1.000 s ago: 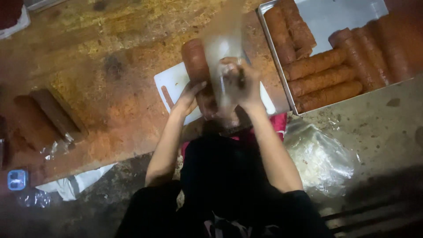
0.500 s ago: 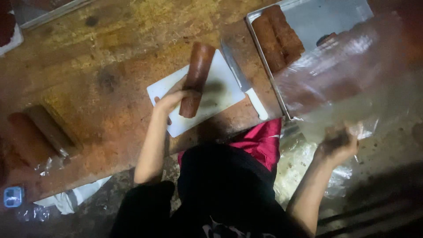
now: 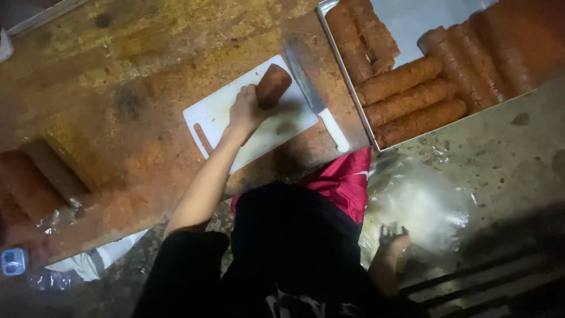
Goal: Slicing long cylindrical food rolls into smaller pieces and placing them in a tray
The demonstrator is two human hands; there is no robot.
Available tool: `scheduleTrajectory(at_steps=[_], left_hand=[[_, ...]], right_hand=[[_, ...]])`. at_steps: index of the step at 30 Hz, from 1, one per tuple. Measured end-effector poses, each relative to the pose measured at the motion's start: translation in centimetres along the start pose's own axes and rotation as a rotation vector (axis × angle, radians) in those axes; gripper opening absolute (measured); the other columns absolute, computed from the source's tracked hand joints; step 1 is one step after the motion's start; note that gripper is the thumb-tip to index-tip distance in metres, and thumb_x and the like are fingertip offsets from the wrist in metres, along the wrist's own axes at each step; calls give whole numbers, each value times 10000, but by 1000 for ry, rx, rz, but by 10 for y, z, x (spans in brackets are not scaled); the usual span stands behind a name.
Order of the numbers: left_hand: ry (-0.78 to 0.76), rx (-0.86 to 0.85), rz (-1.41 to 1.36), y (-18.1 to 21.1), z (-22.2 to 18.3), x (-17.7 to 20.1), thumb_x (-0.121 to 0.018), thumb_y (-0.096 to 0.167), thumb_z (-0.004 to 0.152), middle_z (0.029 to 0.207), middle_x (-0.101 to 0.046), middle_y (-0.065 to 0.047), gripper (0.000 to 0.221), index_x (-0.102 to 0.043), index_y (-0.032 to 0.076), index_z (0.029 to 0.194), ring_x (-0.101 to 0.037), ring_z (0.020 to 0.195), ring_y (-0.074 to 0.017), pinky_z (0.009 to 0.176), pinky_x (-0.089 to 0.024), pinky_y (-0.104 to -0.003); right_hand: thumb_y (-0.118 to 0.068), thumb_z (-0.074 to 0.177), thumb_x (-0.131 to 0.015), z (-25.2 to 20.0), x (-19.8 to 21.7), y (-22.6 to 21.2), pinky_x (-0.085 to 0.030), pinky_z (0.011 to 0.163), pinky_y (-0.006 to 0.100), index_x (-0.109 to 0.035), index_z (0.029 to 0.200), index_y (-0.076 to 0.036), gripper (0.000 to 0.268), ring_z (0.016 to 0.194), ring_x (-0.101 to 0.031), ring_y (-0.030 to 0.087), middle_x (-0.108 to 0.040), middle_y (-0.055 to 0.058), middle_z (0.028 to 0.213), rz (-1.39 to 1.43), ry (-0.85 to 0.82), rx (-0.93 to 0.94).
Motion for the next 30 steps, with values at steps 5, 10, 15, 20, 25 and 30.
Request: scheduleTrajectory(at_steps=[5, 10, 15, 20, 25, 30], left_hand=[[22, 4, 1, -2, -4, 3, -861, 530, 753, 1236, -551, -121, 829, -489, 96, 1353, -557, 1255, -378, 994, -507, -626], [-4, -37, -37, 5, -18, 15, -854, 386, 783, 1244, -555, -136, 730, -498, 86, 1345, -555, 1268, -380, 1038, -485, -591], [-74, -193, 115, 5, -31, 19, -847, 481, 753, 1222, -571, -141, 758, -534, 123, 1343, -590, 1219, -368, 1036, -494, -528], [-161, -182, 149, 13, -32, 33, -795, 629, 762, 1226, -571, -140, 815, -526, 126, 1344, -588, 1219, -368, 1019, -502, -535], [-195, -217, 123, 26, -34, 39, -762, 574, 841, 1253, -558, -141, 764, -452, 136, 1385, -573, 1248, -394, 1049, -480, -567], [-137, -263, -6, 17, -25, 20, -735, 445, 928, 1352, -570, -73, 658, -360, 279, 1443, -541, 1345, -314, 1107, -438, -543]], right_hand=[[-234, 986, -623, -5, -16, 12, -571, 854, 337, -605, 1221, -168, 245, 1017, -644, 271, -622, 92, 1054, -317, -63, 211], [-189, 948, -690, -18, -40, 33, -544, 868, 379, -663, 1255, -164, 310, 1016, -672, 314, -676, 124, 1003, -647, -148, 419], [-82, 1029, -627, -118, -154, -68, -546, 792, 394, -697, 1144, -65, 136, 976, -684, 337, -677, 170, 992, -583, -375, 619], [50, 975, -656, -195, -269, -158, -523, 865, 440, -723, 1115, -16, 169, 949, -674, 374, -695, 194, 990, -532, -680, 930], [-2, 809, -814, -228, -334, -173, -470, 938, 535, -690, 1189, 55, 403, 1017, -623, 475, -664, 274, 1048, -796, -896, 1101], [-328, 722, -854, -209, -369, -135, -506, 1000, 512, -541, 1433, -347, 777, 1138, -668, 426, -729, 205, 1115, -1442, -974, 626]])
Point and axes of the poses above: each hand's wrist, its own z-axis towards the middle knuckle, its own x-axis out of the back of the hand, y = z × x, the point moved 1 cm from there along z, towards the middle knuckle
